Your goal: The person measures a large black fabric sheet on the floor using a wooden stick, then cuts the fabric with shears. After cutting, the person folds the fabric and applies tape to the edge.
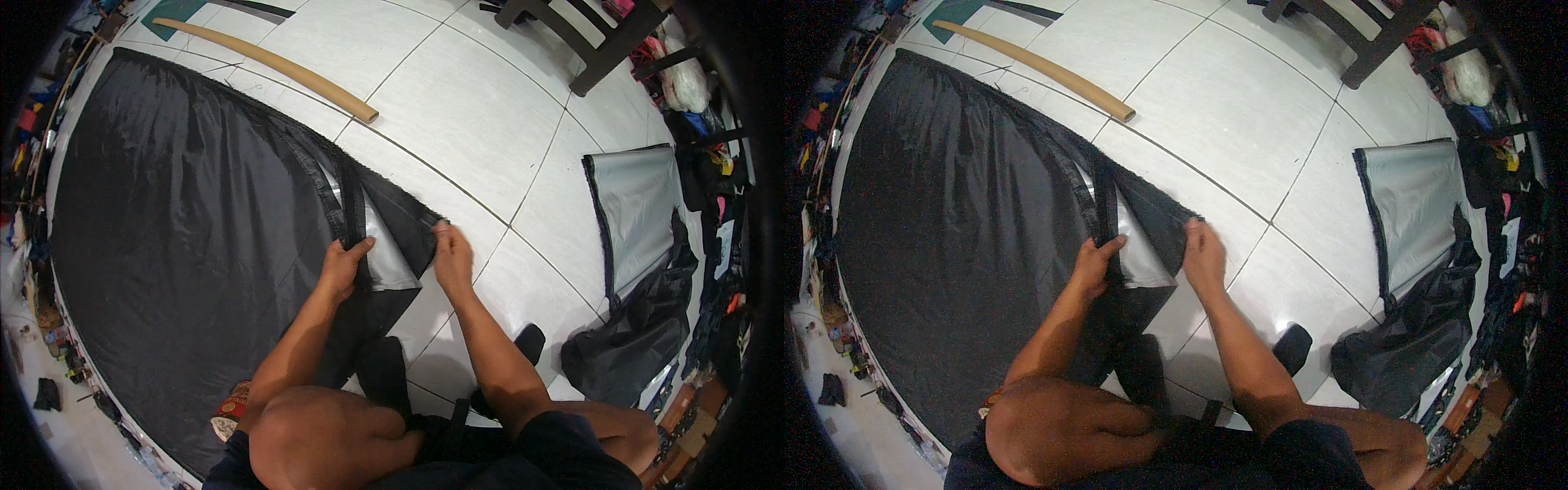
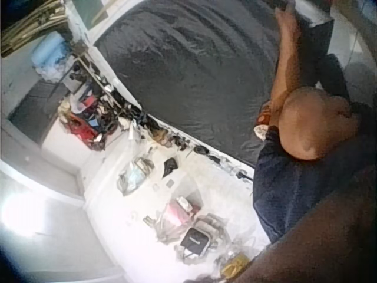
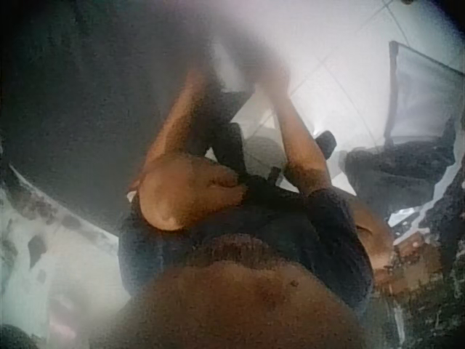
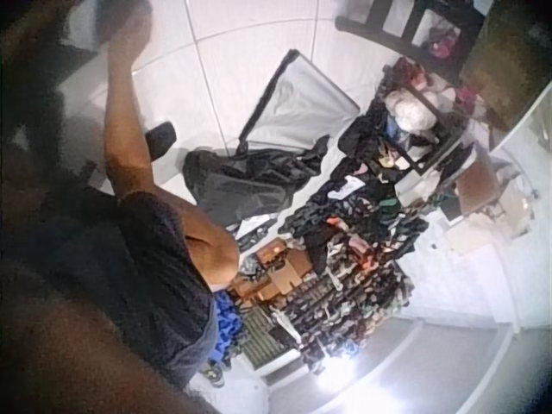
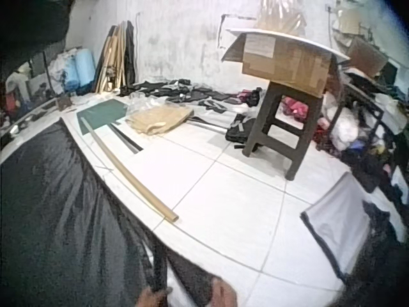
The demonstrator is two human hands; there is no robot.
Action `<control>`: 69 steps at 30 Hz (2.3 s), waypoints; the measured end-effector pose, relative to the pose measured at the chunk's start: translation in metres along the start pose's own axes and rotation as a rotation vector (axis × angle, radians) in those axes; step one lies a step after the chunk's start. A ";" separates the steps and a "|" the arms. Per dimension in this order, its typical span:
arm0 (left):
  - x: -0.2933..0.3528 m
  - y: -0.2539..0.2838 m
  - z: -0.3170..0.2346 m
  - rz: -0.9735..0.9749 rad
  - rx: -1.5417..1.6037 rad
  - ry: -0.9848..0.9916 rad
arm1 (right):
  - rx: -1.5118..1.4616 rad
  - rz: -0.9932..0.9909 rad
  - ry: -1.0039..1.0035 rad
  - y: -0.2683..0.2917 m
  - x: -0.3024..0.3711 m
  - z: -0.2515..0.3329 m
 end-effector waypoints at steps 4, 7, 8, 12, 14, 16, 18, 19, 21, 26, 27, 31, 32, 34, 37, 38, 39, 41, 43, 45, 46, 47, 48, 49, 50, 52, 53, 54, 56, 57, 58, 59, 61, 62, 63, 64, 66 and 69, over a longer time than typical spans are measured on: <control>0.000 0.003 0.001 -0.043 -0.009 0.000 | -0.060 -0.243 0.481 0.027 0.024 0.062; -0.004 0.004 0.002 -0.012 -0.031 0.008 | 0.151 0.130 0.640 -0.025 0.053 0.074; -0.007 0.002 0.005 0.008 -0.038 -0.010 | 0.165 0.202 0.641 -0.035 0.057 0.068; -0.007 0.002 0.003 0.016 -0.065 -0.037 | 0.234 0.273 0.561 -0.044 0.050 0.053; -0.008 0.004 0.006 0.041 -0.009 -0.028 | 0.183 0.288 0.512 -0.043 0.046 0.052; -0.001 0.001 0.003 0.023 0.042 0.013 | 0.173 0.332 0.208 -0.041 0.038 0.030; -0.003 0.003 0.003 0.009 0.008 0.002 | 0.118 0.284 0.034 -0.033 0.030 0.014; -0.004 0.004 0.003 0.002 -0.012 -0.003 | 0.066 0.217 0.010 -0.026 0.022 0.004; -0.005 0.004 0.004 -0.001 -0.024 -0.016 | -0.008 0.009 -0.011 -0.003 0.004 -0.004; -0.002 0.009 0.003 -0.029 -0.011 -0.020 | -0.025 -0.215 0.478 0.020 0.030 0.068; -0.003 0.009 0.003 -0.024 -0.017 -0.006 | -0.019 -0.125 0.629 0.011 0.043 0.084; -0.001 0.002 0.000 0.025 -0.022 -0.008 | 0.252 0.241 0.636 -0.040 0.060 0.063; -0.003 0.000 0.000 0.030 -0.050 -0.005 | 0.282 0.252 0.613 -0.042 0.056 0.056; -0.004 0.003 0.004 0.019 -0.107 0.008 | 0.278 0.277 0.529 -0.044 0.053 0.050; -0.007 0.006 0.007 0.022 -0.001 -0.009 | 0.241 0.316 0.309 -0.040 0.042 0.042; -0.008 0.006 0.008 0.020 0.021 -0.004 | 0.237 0.282 0.217 -0.036 0.036 0.034; -0.008 0.007 0.007 0.010 0.006 -0.011 | 0.233 0.246 0.123 -0.031 0.031 0.024; -0.009 0.010 0.006 -0.010 -0.026 -0.026 | 0.202 0.117 -0.003 -0.014 0.016 0.005; -0.006 0.004 0.006 -0.006 -0.041 -0.023 | 0.147 -0.074 -0.072 0.011 -0.001 -0.011; -0.008 0.005 0.006 -0.004 -0.041 -0.030 | 0.040 -0.342 0.276 0.039 0.004 0.030; -0.011 0.010 0.008 -0.007 -0.031 -0.039 | -0.004 -0.402 0.464 0.046 0.015 0.062; -0.014 0.016 0.010 -0.010 -0.022 -0.049 | 0.014 -0.274 0.537 0.031 0.025 0.076; -0.012 0.014 0.012 -0.002 -0.020 -0.029 | 0.048 -0.155 0.609 0.020 0.037 0.087; -0.010 0.012 0.009 0.010 -0.018 -0.015 | 0.079 -0.039 0.682 0.006 0.050 0.096; -0.008 0.010 0.007 0.019 -0.016 -0.001 | 0.133 0.098 0.672 -0.014 0.057 0.090; -0.008 0.007 0.007 0.020 -0.024 -0.011 | 0.243 0.241 0.664 -0.040 0.064 0.070; -0.008 0.007 0.007 0.016 -0.029 -0.015 | 0.248 0.254 0.617 -0.043 0.060 0.061; -0.005 0.005 0.006 0.023 -0.037 -0.013 | 0.250 0.275 0.567 -0.046 0.057 0.054; -0.001 -0.001 0.005 0.039 -0.052 -0.006 | 0.207 0.261 0.486 -0.044 0.052 0.043; -0.002 -0.002 0.005 0.074 -0.027 0.004 | 0.163 0.223 0.458 -0.041 0.050 0.043; -0.004 0.003 0.005 0.048 -0.012 -0.007 | 0.119 0.185 0.430 -0.037 0.047 0.043; -0.005 0.007 0.006 0.023 0.003 -0.017 | 0.120 0.211 0.289 -0.037 0.043 0.030; -0.002 0.010 0.004 -0.009 0.002 0.006 | 0.123 0.264 0.011 -0.031 0.035 0.009; -0.004 0.011 0.005 -0.013 -0.009 -0.016 | 0.092 0.183 -0.048 -0.020 0.025 0.000; -0.007 0.011 0.005 -0.012 -0.022 -0.040 | 0.059 0.097 -0.106 -0.009 0.014 -0.013; -0.008 0.008 0.005 -0.010 -0.037 -0.061 | 0.028 0.010 -0.166 0.001 0.007 -0.027; -0.008 0.008 0.006 -0.020 -0.032 -0.062 | -0.043 -0.252 0.130 0.026 0.006 0.004; -0.004 0.007 0.007 0.002 -0.038 -0.023 | -0.010 -0.158 0.526 0.022 0.035 0.079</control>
Point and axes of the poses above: each hand's wrist, its own x-axis away from the middle knuckle, its own y-axis out of the back of the hand, z = x × y, the point moved 10 cm from there along -x, towards the middle knuckle, and after that the axes turned 15 degrees about -z, right-handed, at the moved point
